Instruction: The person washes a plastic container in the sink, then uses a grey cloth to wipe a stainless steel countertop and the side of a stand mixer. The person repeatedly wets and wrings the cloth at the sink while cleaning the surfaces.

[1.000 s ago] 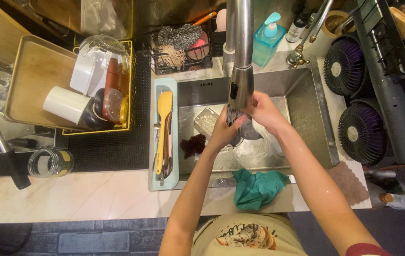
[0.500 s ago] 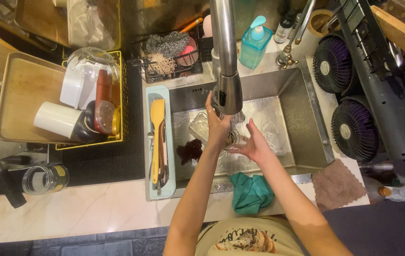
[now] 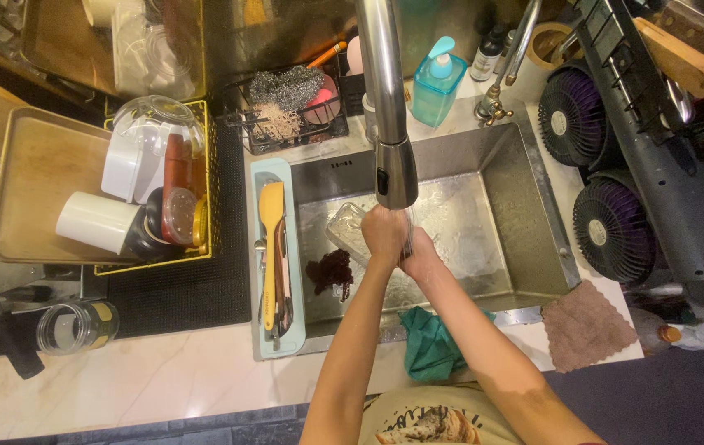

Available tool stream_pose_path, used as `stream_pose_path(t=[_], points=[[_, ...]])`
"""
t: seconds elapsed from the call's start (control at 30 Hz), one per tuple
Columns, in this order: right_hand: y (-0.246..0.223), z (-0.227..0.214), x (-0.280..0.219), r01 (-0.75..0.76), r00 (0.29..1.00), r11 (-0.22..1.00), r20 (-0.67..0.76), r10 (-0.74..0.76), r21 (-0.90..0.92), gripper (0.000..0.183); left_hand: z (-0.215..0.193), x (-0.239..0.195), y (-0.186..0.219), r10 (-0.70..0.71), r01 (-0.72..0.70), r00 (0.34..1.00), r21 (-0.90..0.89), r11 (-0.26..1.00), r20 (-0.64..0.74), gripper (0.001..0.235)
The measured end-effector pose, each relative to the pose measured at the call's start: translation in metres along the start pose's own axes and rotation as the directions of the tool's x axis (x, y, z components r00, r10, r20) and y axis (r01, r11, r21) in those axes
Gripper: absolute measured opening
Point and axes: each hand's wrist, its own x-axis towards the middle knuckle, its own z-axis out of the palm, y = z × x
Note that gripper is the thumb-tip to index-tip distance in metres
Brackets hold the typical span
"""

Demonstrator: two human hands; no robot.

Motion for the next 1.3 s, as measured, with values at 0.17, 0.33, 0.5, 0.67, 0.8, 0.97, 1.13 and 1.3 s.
stream_pose_path(t=[0.17, 0.33, 0.5, 0.67, 0.8, 0.97, 1.13, 1.3], points=[[-0.029, 0.007, -0.004, -0.108, 0.989, 0.988, 0.115, 0.095, 0.108, 0.033, 0.004, -0.015, 0.012, 0.045, -0.030, 0.995, -0.172, 0.985, 0.088, 0.039], [-0.003, 0.023, -0.036, -0.065, 0.994, 0.989, 0.094, 0.053, 0.131, 0.029, 0.004, 0.006, -0.011, -0.090, 0.084, 0.990, 0.059, 0.995, 0.112, 0.031], [-0.015, 0.047, -0.088, -0.104, 0.995, 0.994, -0.007, 0.104, -0.030, 0.035, -0.001, 0.027, -0.032, -0.175, 0.178, 0.984, -0.146, 0.973, 0.033, 0.033], [-0.061, 0.045, -0.088, -0.178, 0.949, 0.849, -0.314, 0.015, -0.498, 0.046, -0.034, 0.014, -0.008, -0.138, 0.278, 0.920, -0.362, 0.890, 0.367, 0.045], [-0.074, 0.043, -0.088, 0.006, 0.920, 0.598, -0.230, -0.316, -0.801, 0.068, -0.065, 0.011, 0.009, -0.017, 0.210, 0.893, -0.384, 0.899, 0.449, 0.046], [-0.089, 0.073, -0.106, 0.272, 0.957, 0.766, 0.250, -0.149, -0.583, 0.068, -0.088, 0.006, 0.025, 0.032, 0.229, 0.863, -0.447, 0.865, 0.504, 0.034], [-0.075, 0.118, -0.112, 0.391, 0.901, 0.387, 0.262, -0.345, -0.835, 0.031, -0.104, -0.004, 0.032, -0.064, 0.186, 0.946, -0.372, 0.909, 0.317, 0.042], [-0.071, 0.151, -0.112, 0.390, 0.916, 0.439, 0.292, -0.276, -0.810, 0.018, -0.123, -0.003, 0.020, 0.221, -0.193, 0.971, -0.253, 0.948, 0.087, 0.030]])
